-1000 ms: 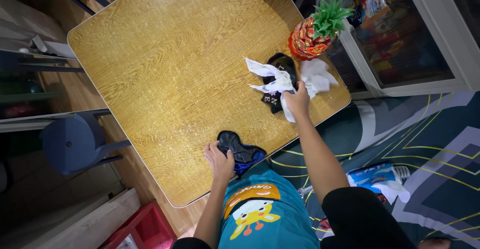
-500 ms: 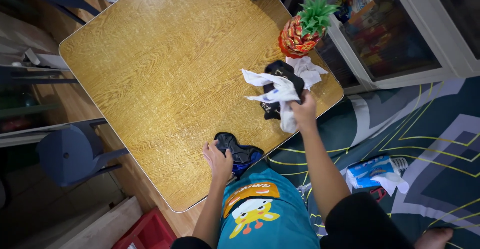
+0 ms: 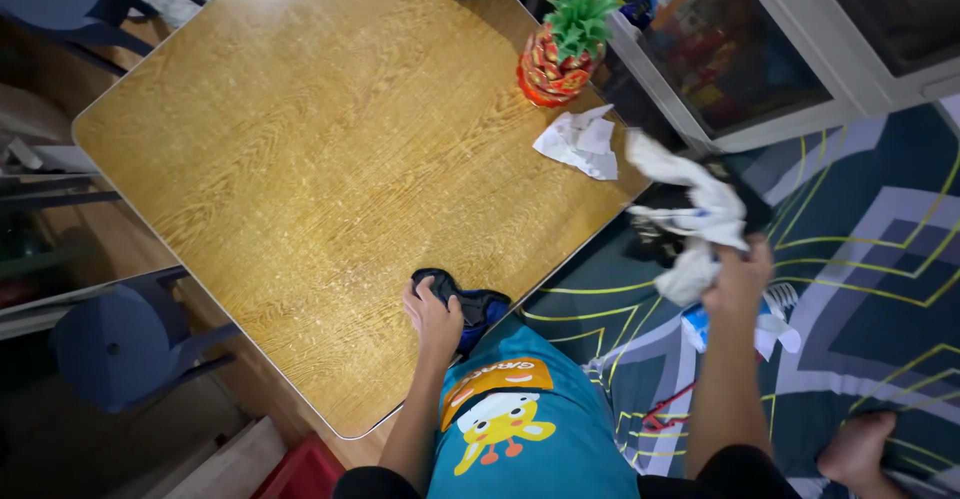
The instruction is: Wiping a wooden table with a cloth and tissues.
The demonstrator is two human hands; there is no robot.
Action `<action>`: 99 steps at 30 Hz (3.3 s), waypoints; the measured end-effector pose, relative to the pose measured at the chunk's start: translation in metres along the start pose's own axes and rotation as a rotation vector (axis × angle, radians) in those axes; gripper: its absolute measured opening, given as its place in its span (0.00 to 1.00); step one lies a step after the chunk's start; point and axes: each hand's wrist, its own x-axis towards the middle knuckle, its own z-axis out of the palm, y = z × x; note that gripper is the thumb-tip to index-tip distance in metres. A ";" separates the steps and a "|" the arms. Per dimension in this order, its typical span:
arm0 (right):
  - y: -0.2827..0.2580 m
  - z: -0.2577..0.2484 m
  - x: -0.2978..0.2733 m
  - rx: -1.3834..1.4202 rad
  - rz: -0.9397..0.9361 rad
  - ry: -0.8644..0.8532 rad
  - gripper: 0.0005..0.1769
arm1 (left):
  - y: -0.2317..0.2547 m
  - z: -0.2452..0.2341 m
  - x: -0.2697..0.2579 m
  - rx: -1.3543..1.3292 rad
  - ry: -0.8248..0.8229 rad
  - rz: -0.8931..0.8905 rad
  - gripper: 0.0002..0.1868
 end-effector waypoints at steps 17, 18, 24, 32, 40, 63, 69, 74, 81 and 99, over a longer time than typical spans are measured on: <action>0.059 -0.264 0.001 -1.076 -0.207 0.712 0.24 | 0.001 0.010 -0.007 0.087 -0.001 0.083 0.32; 0.067 -0.265 0.002 -1.073 -0.136 0.667 0.23 | 0.000 0.010 -0.007 0.107 0.009 0.084 0.32; 0.167 -0.279 0.053 -1.077 0.252 0.316 0.21 | -0.009 0.009 -0.020 0.144 0.065 0.030 0.34; 0.270 -0.228 0.112 -0.426 0.611 0.390 0.21 | 0.006 -0.006 -0.037 0.152 0.054 -0.017 0.33; 0.213 -0.133 0.098 -0.926 0.228 0.713 0.26 | -0.004 -0.011 -0.040 0.128 0.064 -0.107 0.34; 0.104 0.203 0.065 -1.377 -0.717 -0.437 0.29 | -0.040 -0.024 -0.044 0.053 0.128 -0.277 0.33; 0.117 0.188 0.079 -1.197 -0.527 -0.444 0.16 | -0.037 -0.029 -0.043 0.056 0.118 -0.242 0.34; 0.130 0.168 0.096 -0.525 -0.116 -0.532 0.20 | -0.030 -0.030 -0.039 0.020 0.121 -0.247 0.32; 0.084 0.184 0.048 0.210 0.377 -0.630 0.30 | -0.020 -0.031 -0.037 -0.026 0.144 -0.225 0.32; 0.180 0.218 -0.195 -0.327 0.444 -1.138 0.10 | -0.005 -0.042 -0.032 -1.434 -0.106 -0.399 0.28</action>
